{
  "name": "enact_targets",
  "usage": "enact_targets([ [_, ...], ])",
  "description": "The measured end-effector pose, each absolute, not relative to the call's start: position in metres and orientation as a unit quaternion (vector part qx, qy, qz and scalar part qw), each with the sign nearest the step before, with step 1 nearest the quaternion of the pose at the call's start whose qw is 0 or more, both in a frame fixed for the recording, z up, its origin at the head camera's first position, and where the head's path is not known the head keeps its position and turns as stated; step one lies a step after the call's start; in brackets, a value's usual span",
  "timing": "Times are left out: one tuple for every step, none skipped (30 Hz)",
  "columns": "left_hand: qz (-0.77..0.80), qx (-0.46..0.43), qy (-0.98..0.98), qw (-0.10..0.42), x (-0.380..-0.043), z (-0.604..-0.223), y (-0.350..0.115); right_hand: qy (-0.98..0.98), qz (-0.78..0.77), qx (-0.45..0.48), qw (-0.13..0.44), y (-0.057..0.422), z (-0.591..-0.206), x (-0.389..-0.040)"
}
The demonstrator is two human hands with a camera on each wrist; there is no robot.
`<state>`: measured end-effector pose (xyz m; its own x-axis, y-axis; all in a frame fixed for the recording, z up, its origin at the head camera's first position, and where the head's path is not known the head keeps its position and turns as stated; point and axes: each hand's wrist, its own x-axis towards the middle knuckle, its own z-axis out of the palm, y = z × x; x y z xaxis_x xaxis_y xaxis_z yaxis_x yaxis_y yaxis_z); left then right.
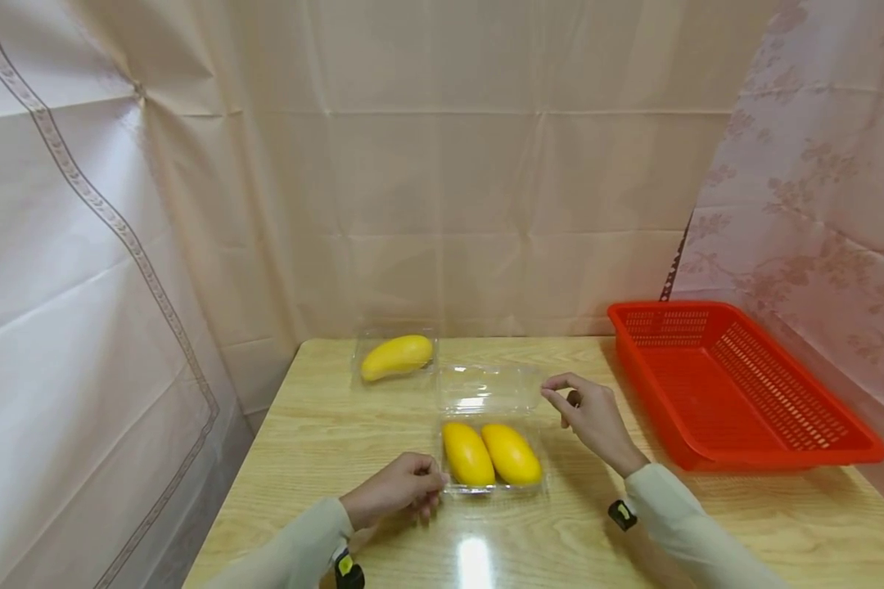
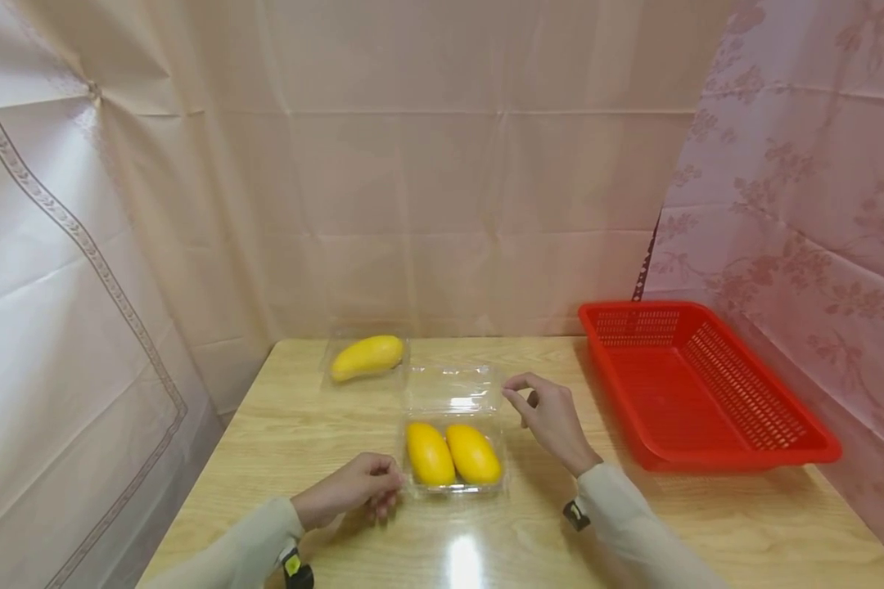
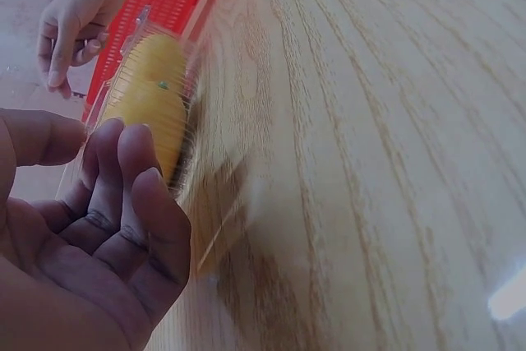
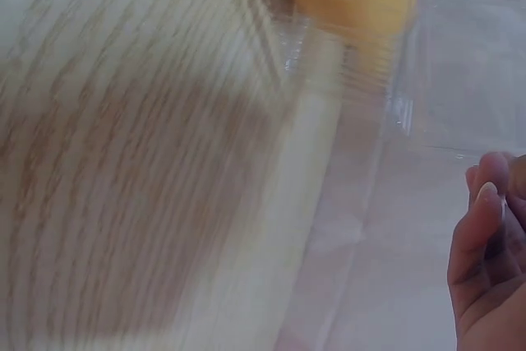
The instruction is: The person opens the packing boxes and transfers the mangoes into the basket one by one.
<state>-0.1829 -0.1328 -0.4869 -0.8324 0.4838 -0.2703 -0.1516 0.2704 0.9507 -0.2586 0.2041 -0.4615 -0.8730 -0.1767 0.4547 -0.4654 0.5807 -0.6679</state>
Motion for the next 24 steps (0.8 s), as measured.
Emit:
enact_targets([
  [0.593, 0.109, 0.751, 0.267, -0.183, -0.486, -0.133, -0.873, 0.420, 0.183, 0.169, 0.204, -0.462, -0.260],
  [0.593, 0.108, 0.752, 0.267, -0.183, -0.486, -0.133, -0.874, 0.419, 0.182, 0.167, 0.204, -0.463, -0.261],
  [0.594, 0.107, 0.752, 0.266, -0.182, -0.485, -0.132, -0.875, 0.418, 0.182, 0.165, 0.204, -0.464, -0.263],
  [0.593, 0.106, 0.752, 0.266, -0.182, -0.485, -0.132, -0.875, 0.419, 0.181, 0.162, 0.204, -0.465, -0.264],
  [0.593, 0.106, 0.752, 0.267, -0.182, -0.485, -0.132, -0.875, 0.419, 0.180, 0.160, 0.204, -0.466, -0.265],
  [0.593, 0.106, 0.752, 0.267, -0.182, -0.485, -0.132, -0.875, 0.421, 0.178, 0.157, 0.204, -0.467, -0.266],
  [0.593, 0.106, 0.752, 0.267, -0.182, -0.485, -0.132, -0.875, 0.423, 0.177, 0.153, 0.203, -0.468, -0.267],
  [0.594, 0.107, 0.751, 0.268, -0.182, -0.485, -0.132, -0.876, 0.425, 0.174, 0.150, 0.203, -0.468, -0.269],
  [0.594, 0.107, 0.751, 0.268, -0.182, -0.485, -0.132, -0.876, 0.427, 0.172, 0.146, 0.203, -0.469, -0.270],
  [0.594, 0.107, 0.751, 0.268, -0.182, -0.486, -0.132, -0.875, 0.430, 0.170, 0.142, 0.203, -0.470, -0.270],
  [0.595, 0.107, 0.750, 0.268, -0.182, -0.486, -0.131, -0.875, 0.433, 0.170, 0.139, 0.203, -0.470, -0.271],
  [0.595, 0.107, 0.750, 0.268, -0.182, -0.486, -0.131, -0.874, 0.436, 0.167, 0.135, 0.202, -0.471, -0.272],
  [0.595, 0.106, 0.750, 0.268, -0.182, -0.487, -0.131, -0.874, 0.437, 0.166, 0.132, 0.202, -0.471, -0.273],
  [0.595, 0.106, 0.750, 0.267, -0.182, -0.487, -0.131, -0.874, 0.438, 0.164, 0.129, 0.202, -0.471, -0.274],
  [0.595, 0.106, 0.751, 0.267, -0.182, -0.487, -0.131, -0.875, 0.439, 0.162, 0.126, 0.202, -0.471, -0.275],
  [0.594, 0.106, 0.751, 0.267, -0.182, -0.488, -0.131, -0.875, 0.440, 0.160, 0.123, 0.202, -0.472, -0.276],
  [0.594, 0.106, 0.752, 0.267, -0.182, -0.488, -0.131, -0.876, 0.440, 0.158, 0.120, 0.202, -0.472, -0.277],
  [0.593, 0.107, 0.753, 0.266, -0.182, -0.488, -0.131, -0.877, 0.441, 0.155, 0.115, 0.202, -0.473, -0.277],
  [0.592, 0.107, 0.753, 0.266, -0.182, -0.488, -0.131, -0.877, 0.441, 0.154, 0.110, 0.202, -0.473, -0.278],
  [0.592, 0.108, 0.754, 0.265, -0.183, -0.488, -0.131, -0.878, 0.443, 0.152, 0.104, 0.202, -0.474, -0.279],
  [0.591, 0.109, 0.754, 0.265, -0.183, -0.488, -0.132, -0.877, 0.445, 0.150, 0.099, 0.201, -0.474, -0.280],
  [0.590, 0.109, 0.755, 0.264, -0.183, -0.488, -0.132, -0.877, 0.446, 0.148, 0.095, 0.201, -0.475, -0.280],
  [0.590, 0.110, 0.755, 0.264, -0.182, -0.487, -0.132, -0.878, 0.448, 0.147, 0.090, 0.201, -0.476, -0.281],
  [0.590, 0.111, 0.755, 0.263, -0.182, -0.487, -0.132, -0.878, 0.448, 0.146, 0.085, 0.201, -0.477, -0.282],
])
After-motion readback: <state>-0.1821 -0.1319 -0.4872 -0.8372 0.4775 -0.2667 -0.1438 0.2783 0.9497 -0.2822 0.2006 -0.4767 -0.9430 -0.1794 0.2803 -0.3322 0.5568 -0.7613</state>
